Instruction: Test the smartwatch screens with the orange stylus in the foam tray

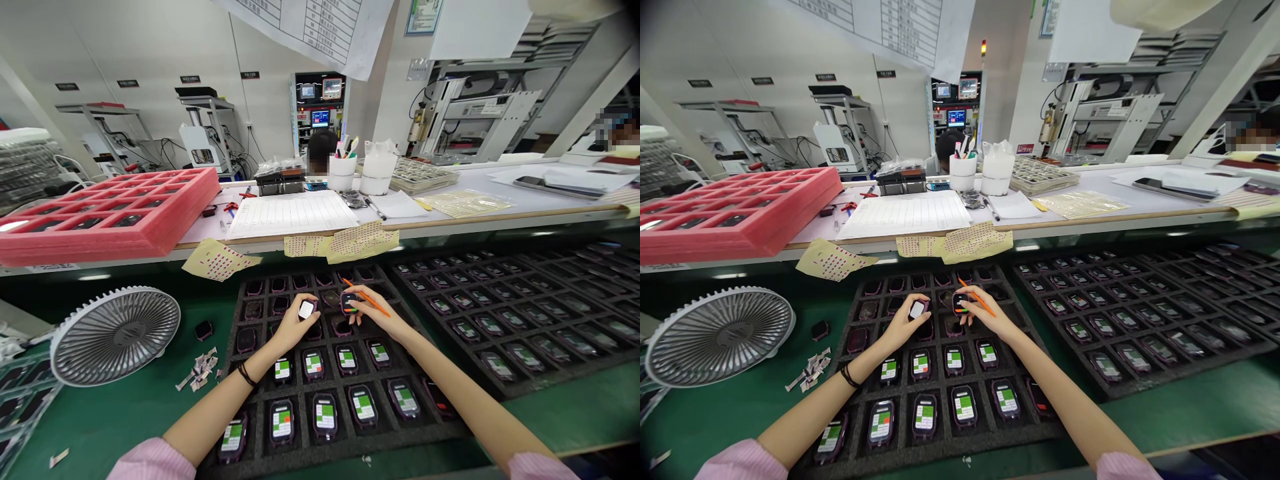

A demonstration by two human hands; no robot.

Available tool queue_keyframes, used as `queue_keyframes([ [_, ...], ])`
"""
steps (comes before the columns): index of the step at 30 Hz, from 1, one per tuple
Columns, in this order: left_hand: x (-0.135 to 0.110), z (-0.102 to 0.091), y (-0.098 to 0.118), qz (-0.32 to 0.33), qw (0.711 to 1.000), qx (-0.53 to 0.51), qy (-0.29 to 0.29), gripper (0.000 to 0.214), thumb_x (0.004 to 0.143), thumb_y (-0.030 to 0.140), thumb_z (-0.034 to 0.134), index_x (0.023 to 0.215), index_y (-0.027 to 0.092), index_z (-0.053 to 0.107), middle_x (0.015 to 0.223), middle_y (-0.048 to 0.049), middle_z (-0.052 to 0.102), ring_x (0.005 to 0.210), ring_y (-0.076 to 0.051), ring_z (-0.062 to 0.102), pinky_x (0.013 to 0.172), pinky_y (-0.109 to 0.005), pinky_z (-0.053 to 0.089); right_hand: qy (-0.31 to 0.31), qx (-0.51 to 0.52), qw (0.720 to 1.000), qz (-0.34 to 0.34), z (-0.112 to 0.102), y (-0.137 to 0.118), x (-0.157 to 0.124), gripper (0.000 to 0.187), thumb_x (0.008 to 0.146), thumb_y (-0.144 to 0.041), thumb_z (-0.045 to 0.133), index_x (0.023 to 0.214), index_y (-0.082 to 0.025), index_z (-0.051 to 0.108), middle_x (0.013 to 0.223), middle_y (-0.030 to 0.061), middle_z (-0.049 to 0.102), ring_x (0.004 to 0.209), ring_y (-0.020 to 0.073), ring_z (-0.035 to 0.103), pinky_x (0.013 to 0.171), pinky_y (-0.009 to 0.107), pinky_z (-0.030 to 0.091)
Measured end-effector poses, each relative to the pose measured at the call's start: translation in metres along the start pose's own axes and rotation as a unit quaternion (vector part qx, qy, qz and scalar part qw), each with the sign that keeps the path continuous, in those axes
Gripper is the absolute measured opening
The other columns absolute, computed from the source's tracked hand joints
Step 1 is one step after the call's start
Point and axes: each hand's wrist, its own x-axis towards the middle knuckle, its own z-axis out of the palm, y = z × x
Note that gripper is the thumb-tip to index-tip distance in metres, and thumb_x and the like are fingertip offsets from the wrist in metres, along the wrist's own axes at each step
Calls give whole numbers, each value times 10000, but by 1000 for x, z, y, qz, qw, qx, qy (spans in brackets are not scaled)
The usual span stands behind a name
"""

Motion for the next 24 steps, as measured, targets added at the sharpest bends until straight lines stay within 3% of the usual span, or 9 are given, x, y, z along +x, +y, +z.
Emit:
queue_keyframes([
  [24,0,0,2,-5,1000,6,-2,256,779,232,559,1026,187,504,937,-23,574,831,-171,527,745,-282,423,1,25,1000,3,-2,5,3,278,803,-376,604,1006,-194,547,768,12,625,541,161,663,457,258,487],
])
